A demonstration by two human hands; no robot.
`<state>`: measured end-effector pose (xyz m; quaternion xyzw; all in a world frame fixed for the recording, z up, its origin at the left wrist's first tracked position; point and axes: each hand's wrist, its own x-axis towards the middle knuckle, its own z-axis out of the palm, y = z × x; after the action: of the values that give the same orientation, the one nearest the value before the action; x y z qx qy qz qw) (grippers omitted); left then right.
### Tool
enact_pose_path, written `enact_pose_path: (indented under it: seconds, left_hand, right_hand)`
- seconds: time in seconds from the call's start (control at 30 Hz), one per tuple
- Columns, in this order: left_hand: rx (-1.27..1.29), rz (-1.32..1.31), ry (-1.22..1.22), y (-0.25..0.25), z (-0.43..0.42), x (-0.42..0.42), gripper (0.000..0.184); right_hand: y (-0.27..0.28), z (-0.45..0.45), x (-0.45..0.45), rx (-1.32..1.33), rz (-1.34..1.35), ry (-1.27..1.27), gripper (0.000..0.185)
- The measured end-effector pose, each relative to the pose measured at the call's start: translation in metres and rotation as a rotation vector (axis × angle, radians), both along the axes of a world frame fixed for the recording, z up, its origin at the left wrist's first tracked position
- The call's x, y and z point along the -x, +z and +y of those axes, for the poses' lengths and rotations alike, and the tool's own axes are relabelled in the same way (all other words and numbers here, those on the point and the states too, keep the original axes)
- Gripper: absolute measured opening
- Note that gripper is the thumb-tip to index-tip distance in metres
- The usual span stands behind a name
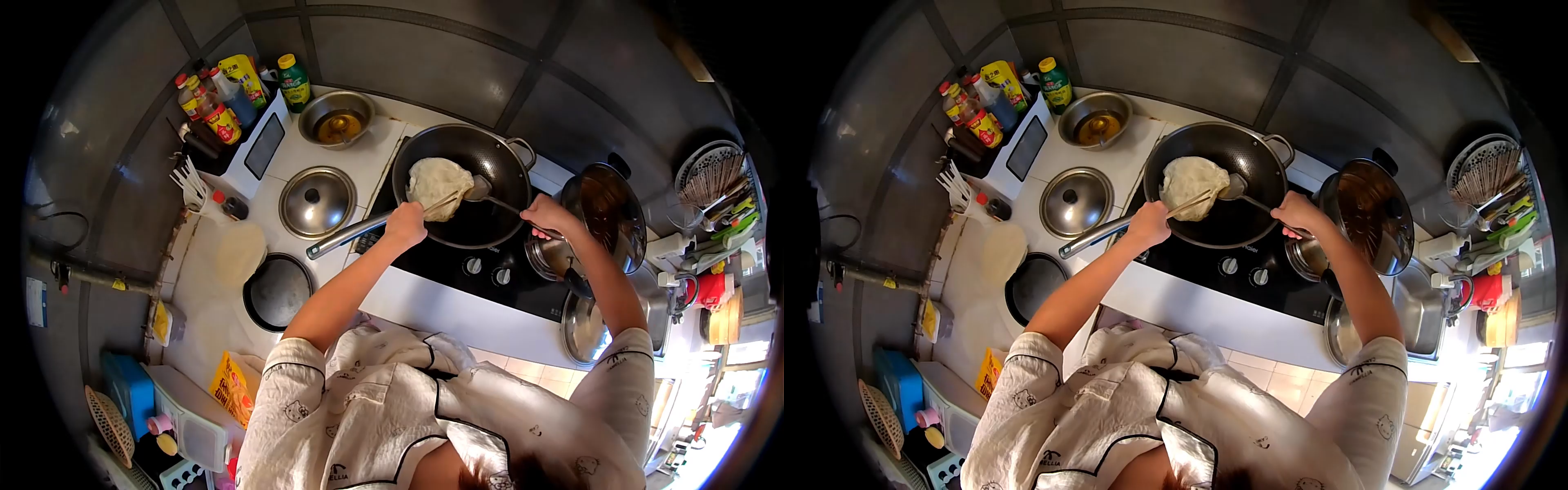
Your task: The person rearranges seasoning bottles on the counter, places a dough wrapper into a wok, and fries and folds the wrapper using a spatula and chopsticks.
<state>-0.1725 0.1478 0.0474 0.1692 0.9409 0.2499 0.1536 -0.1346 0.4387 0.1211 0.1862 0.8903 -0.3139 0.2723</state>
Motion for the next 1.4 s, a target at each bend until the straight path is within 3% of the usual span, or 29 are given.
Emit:
enact_pose_path:
  seconds: [0.33,0.53,0.77,1.4]
  left_hand:
    - [-0.078,0.13,0.136,-0.011,-0.015,0.005,0.011]
    - [-0.025,0.111,0.121,0.001,-0.015,0.003,0.015]
    - [-0.013,0.124,0.103,-0.011,0.029,0.014,0.019]
    - [0.054,0.079,0.063,0.005,0.012,0.005,0.02]
  right_hand:
    - [0.014,0.015,0.023,-0.076,-0.054,0.076,0.024]
    - [0.035,0.012,0.034,-0.043,-0.104,0.06,0.024]
    - [0.039,0.004,0.026,-0.089,0.016,0.125,0.023]
    - [0.035,0.031,0.006,0.062,-0.226,-0.043,0.026]
